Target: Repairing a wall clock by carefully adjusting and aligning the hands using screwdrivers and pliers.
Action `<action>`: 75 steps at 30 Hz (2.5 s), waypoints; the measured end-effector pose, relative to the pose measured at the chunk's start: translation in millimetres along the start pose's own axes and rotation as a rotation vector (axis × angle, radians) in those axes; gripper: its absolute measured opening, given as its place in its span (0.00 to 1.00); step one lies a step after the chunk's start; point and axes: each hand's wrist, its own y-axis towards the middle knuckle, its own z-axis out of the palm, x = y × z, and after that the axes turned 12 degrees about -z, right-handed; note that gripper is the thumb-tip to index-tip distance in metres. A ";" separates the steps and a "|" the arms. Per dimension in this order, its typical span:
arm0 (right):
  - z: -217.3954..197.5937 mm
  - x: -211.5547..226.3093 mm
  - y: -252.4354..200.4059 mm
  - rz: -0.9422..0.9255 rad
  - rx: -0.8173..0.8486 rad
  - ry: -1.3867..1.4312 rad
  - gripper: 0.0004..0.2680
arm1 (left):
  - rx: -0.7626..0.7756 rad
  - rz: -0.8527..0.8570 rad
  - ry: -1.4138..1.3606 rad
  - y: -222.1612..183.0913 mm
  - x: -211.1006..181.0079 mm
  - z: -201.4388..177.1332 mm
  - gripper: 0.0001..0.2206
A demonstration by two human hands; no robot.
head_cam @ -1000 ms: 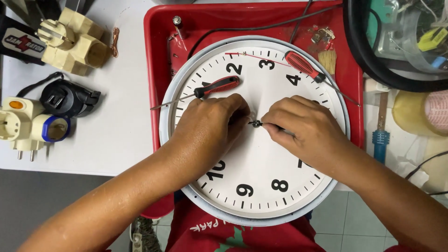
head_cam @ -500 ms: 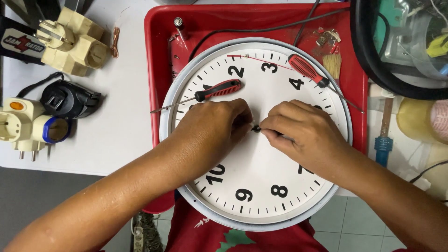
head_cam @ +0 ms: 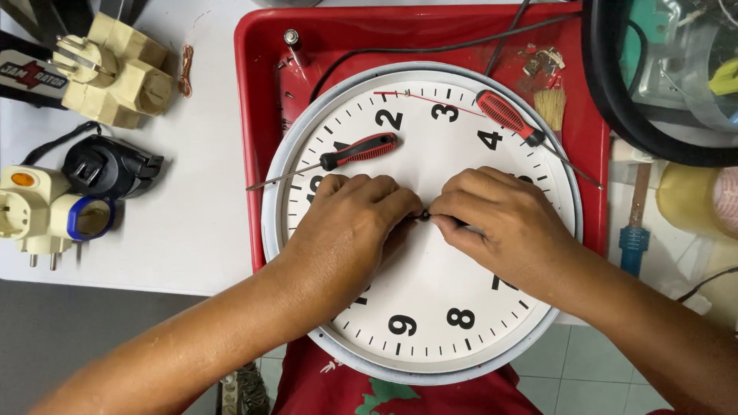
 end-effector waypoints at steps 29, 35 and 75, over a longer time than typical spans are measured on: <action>3.4 2.9 0.6 0.047 0.035 0.046 0.03 | -0.190 0.168 0.136 -1.6 23.9 28.8 0.05; 3.8 3.1 1.3 0.092 0.135 0.042 0.03 | -0.166 0.118 0.053 -3.8 27.9 26.4 0.09; 3.9 21.1 -15.6 0.059 -0.029 0.028 0.03 | -0.211 0.146 0.023 13.1 33.1 37.2 0.07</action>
